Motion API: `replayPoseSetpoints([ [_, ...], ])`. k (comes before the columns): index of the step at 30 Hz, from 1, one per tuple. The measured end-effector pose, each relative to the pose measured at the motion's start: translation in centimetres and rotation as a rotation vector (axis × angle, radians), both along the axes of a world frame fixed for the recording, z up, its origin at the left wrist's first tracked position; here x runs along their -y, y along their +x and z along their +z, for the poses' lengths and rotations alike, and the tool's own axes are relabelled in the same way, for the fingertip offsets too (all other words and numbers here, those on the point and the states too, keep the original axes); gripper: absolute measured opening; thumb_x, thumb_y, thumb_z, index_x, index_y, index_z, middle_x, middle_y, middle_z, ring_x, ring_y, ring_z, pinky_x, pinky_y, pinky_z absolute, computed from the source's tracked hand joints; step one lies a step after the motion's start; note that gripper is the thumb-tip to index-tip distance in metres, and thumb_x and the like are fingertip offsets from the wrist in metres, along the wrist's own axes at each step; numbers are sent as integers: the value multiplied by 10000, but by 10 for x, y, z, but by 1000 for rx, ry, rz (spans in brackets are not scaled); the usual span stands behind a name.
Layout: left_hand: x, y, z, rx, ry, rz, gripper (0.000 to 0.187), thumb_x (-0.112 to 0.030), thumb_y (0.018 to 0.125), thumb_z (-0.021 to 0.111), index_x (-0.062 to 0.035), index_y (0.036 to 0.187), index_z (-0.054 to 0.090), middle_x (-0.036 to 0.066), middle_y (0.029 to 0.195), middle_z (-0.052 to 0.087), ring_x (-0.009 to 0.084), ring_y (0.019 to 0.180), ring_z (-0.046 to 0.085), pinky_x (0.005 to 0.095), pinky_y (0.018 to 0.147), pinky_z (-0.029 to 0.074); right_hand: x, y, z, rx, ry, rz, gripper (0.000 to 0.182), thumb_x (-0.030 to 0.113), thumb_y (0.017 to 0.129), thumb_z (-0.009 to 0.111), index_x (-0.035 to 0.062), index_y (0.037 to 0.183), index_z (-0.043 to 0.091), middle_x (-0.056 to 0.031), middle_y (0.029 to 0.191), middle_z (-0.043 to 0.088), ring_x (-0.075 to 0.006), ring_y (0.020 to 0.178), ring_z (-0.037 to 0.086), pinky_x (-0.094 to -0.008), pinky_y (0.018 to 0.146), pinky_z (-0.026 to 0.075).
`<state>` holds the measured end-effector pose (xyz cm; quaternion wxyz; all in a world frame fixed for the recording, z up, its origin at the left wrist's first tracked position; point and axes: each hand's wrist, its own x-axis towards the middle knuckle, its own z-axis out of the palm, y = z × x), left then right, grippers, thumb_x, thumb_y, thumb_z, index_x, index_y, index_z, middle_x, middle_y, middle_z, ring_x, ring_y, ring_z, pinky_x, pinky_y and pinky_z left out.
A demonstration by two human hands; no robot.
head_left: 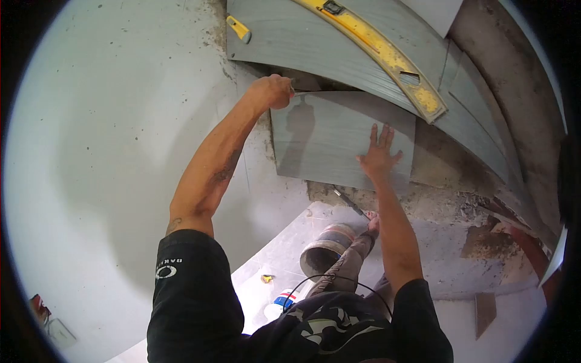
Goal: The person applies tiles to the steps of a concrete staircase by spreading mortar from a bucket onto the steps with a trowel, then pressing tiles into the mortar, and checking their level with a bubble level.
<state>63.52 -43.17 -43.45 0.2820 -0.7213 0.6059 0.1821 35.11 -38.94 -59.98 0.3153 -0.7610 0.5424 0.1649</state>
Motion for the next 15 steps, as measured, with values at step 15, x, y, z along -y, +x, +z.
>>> replayPoseSetpoints([
  [15, -42, 79, 9, 269, 63, -55, 199, -107, 852, 551, -71, 966, 709, 161, 984, 700, 333, 919, 693, 432, 727, 568, -3, -2, -8, -17, -42, -17, 1046, 424, 772, 768, 250, 1554, 95, -69, 1628, -1, -257, 1498, 26, -720, 1030, 263],
])
